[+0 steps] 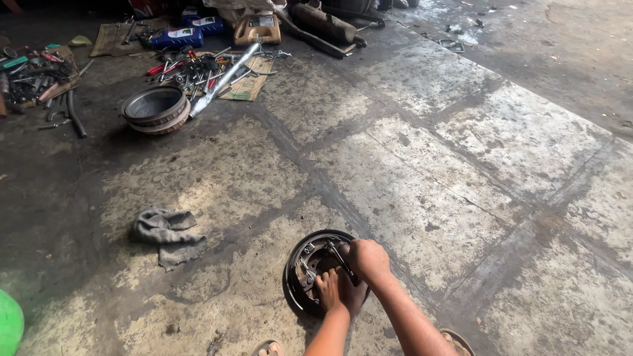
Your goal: The person wipes a circular metal brake drum with a cloth, then uses a small metal tool to scrape and clean the internal components. The person continues to clean the part by hand and with the tool, focusing on the inner surfaces and edges.
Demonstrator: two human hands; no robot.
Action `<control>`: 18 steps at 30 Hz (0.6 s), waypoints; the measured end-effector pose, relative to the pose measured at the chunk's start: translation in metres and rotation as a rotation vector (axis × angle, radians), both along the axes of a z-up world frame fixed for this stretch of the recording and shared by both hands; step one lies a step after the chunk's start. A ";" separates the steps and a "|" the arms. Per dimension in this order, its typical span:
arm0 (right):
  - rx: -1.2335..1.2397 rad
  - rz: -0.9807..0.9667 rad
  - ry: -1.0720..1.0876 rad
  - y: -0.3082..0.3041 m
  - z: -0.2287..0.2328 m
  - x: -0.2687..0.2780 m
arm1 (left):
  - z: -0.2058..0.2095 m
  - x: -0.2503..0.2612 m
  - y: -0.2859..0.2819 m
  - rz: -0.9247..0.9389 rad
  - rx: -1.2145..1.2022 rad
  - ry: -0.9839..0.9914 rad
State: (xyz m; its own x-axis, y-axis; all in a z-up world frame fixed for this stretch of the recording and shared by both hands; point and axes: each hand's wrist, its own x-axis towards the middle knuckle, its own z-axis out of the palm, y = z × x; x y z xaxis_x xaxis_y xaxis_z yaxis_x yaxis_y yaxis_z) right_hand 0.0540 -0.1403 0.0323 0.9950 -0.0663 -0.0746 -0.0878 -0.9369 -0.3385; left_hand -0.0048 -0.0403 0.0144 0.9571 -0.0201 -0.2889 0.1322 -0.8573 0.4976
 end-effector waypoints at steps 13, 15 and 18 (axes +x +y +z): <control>0.175 -0.002 -0.229 -0.010 -0.004 -0.032 | -0.028 0.030 0.050 -0.477 0.174 -0.071; 0.089 -0.012 -0.109 -0.012 -0.003 -0.025 | -0.039 0.028 0.051 -0.513 0.204 -0.143; 0.088 -0.026 0.025 -0.013 -0.001 -0.015 | -0.043 0.029 0.052 -0.520 0.215 -0.199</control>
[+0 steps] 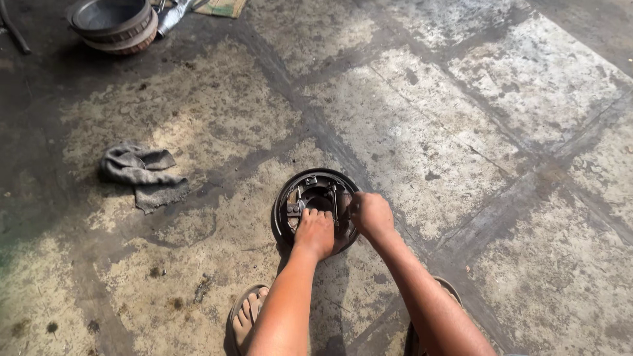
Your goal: The person wipes a circular metal brake drum with a cloth, then uses a small metal tool to scrape and clean the internal components. The person continues to clean the part by hand and with the tool, focusing on the inner surfaces and edges.
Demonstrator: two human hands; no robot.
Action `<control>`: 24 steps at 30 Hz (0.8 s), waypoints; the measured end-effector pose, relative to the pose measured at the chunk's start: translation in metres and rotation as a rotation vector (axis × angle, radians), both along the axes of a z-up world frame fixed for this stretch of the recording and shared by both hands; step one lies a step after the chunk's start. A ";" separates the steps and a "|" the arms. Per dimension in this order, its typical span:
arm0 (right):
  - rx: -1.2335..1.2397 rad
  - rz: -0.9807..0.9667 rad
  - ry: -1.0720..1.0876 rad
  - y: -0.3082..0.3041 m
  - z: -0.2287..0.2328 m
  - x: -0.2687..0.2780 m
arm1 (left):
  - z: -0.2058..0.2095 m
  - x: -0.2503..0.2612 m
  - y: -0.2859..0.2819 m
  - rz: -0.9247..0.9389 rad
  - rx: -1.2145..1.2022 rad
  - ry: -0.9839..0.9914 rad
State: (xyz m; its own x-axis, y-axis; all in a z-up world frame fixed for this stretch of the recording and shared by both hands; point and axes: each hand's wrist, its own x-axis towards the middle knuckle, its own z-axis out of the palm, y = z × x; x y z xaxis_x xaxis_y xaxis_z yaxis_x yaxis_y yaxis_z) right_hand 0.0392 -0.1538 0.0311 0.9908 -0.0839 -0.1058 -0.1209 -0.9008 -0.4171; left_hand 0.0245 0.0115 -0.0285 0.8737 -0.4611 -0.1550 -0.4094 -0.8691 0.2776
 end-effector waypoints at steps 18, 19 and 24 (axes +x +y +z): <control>0.165 0.048 0.131 -0.014 0.005 -0.001 | 0.045 0.001 0.001 0.051 0.033 0.117; 0.173 0.031 0.106 -0.012 0.005 -0.002 | 0.043 -0.001 -0.002 0.041 0.052 0.132; 0.264 -0.025 -0.198 -0.005 -0.005 -0.007 | 0.027 -0.004 -0.004 0.063 -0.005 0.120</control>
